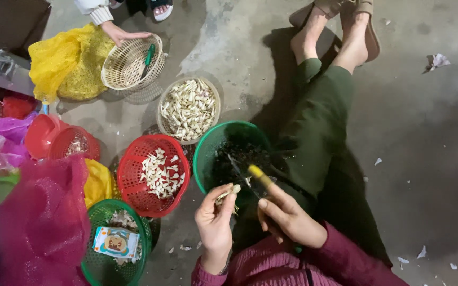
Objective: Trimming and peeling garlic cloves using a small knife while sitting on the floor
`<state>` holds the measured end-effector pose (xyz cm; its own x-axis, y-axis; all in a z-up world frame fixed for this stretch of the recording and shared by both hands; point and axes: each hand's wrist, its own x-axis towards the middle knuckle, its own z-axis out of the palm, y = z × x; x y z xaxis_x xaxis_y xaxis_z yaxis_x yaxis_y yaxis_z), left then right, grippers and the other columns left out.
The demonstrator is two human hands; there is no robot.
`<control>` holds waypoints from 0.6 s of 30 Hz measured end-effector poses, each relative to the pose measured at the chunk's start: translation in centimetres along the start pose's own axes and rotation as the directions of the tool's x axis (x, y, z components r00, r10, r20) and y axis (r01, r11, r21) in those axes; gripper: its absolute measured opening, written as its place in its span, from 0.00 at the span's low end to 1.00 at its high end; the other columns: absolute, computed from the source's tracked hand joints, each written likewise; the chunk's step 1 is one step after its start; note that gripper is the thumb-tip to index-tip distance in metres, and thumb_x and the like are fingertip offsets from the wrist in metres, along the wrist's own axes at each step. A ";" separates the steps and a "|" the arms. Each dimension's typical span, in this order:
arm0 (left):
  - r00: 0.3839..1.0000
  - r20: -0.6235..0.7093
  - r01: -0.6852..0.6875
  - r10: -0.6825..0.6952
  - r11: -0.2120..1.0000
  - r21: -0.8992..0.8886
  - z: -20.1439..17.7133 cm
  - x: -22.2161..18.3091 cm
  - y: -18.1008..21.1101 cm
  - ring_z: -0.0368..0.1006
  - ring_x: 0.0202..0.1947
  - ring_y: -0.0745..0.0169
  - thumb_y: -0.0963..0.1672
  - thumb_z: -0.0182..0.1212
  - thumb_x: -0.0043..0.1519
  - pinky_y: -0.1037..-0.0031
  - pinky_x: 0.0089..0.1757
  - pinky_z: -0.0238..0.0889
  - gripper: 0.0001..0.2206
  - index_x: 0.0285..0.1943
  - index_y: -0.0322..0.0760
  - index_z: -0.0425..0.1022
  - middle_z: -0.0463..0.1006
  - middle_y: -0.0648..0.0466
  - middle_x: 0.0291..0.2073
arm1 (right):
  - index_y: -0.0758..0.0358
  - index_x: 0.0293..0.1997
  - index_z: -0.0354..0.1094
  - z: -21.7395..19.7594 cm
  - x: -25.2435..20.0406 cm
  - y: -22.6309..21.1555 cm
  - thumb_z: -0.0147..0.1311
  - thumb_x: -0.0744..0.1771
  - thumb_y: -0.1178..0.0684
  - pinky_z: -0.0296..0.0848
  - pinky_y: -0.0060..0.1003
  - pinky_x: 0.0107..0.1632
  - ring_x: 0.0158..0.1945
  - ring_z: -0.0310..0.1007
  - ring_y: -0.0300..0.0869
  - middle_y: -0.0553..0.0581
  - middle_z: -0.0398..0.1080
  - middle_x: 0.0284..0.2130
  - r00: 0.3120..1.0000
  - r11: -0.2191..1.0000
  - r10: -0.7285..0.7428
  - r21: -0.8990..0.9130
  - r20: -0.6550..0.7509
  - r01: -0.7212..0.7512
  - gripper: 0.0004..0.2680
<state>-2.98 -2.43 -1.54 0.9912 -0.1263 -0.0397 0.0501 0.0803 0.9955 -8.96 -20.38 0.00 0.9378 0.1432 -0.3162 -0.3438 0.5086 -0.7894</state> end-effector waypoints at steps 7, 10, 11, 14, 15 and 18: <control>1.000 0.016 -0.003 0.000 0.990 0.142 0.4 0.1 0.9 0.79 0.42 0.64 0.31 0.58 0.58 0.79 0.45 0.70 0.16 0.54 0.24 0.80 0.84 0.49 0.45 | 0.59 0.79 0.39 0.6 0.1 1.0 0.46 0.70 0.61 0.64 0.28 0.27 0.23 0.64 0.35 0.52 0.71 0.23 0.964 0.939 -0.207 -0.242 0.164 0.243 0.26; 1.000 0.006 -0.031 0.031 0.967 0.252 0.1 0.0 0.6 0.72 0.32 0.72 0.32 0.60 0.57 0.83 0.35 0.64 0.15 0.52 0.28 0.82 0.83 0.54 0.41 | 0.58 0.79 0.44 0.3 0.1 1.2 0.48 0.70 0.61 0.61 0.28 0.28 0.24 0.58 0.33 0.49 0.68 0.24 0.971 0.929 -0.200 -0.288 0.132 0.230 0.25; 0.999 0.001 -0.032 0.033 0.978 0.207 -0.1 0.0 0.2 0.70 0.30 0.72 0.32 0.59 0.57 0.84 0.33 0.63 0.15 0.52 0.27 0.81 0.83 0.54 0.39 | 0.56 0.79 0.43 0.3 0.0 1.0 0.46 0.70 0.60 0.59 0.27 0.23 0.20 0.57 0.33 0.51 0.68 0.22 0.983 0.978 -0.123 -0.150 0.134 0.143 0.25; 0.996 0.012 -0.093 0.093 0.971 0.222 0.1 0.1 0.6 0.66 0.26 0.75 0.32 0.62 0.57 0.85 0.29 0.59 0.13 0.50 0.27 0.81 0.82 0.54 0.41 | 0.54 0.79 0.46 -0.4 0.0 0.9 0.45 0.71 0.56 0.56 0.24 0.17 0.15 0.56 0.33 0.53 0.68 0.20 0.991 0.997 0.009 0.075 0.132 -0.019 0.24; 0.988 0.031 -0.153 0.151 0.948 0.280 0.3 0.2 1.0 0.63 0.24 0.77 0.33 0.65 0.57 0.86 0.26 0.56 0.12 0.49 0.29 0.82 0.82 0.54 0.44 | 0.55 0.78 0.49 -0.7 0.1 1.0 0.44 0.71 0.54 0.55 0.23 0.16 0.14 0.55 0.33 0.54 0.68 0.21 0.991 0.983 0.063 0.161 0.122 -0.083 0.22; 0.994 0.049 -0.108 0.100 0.974 0.200 0.4 0.4 1.6 0.75 0.36 0.69 0.33 0.64 0.58 0.83 0.36 0.67 0.12 0.50 0.27 0.81 0.83 0.50 0.47 | 0.58 0.77 0.51 -0.4 0.4 0.2 0.42 0.71 0.56 0.54 0.23 0.14 0.12 0.53 0.33 0.55 0.67 0.18 0.994 0.936 0.024 0.347 0.107 -0.060 0.21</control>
<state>-2.52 -2.78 0.08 0.9839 -0.1663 0.0646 -0.0829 -0.1056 0.9909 -8.67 -20.60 -0.48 0.9289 0.2456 -0.2771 -0.3617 0.7622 -0.5369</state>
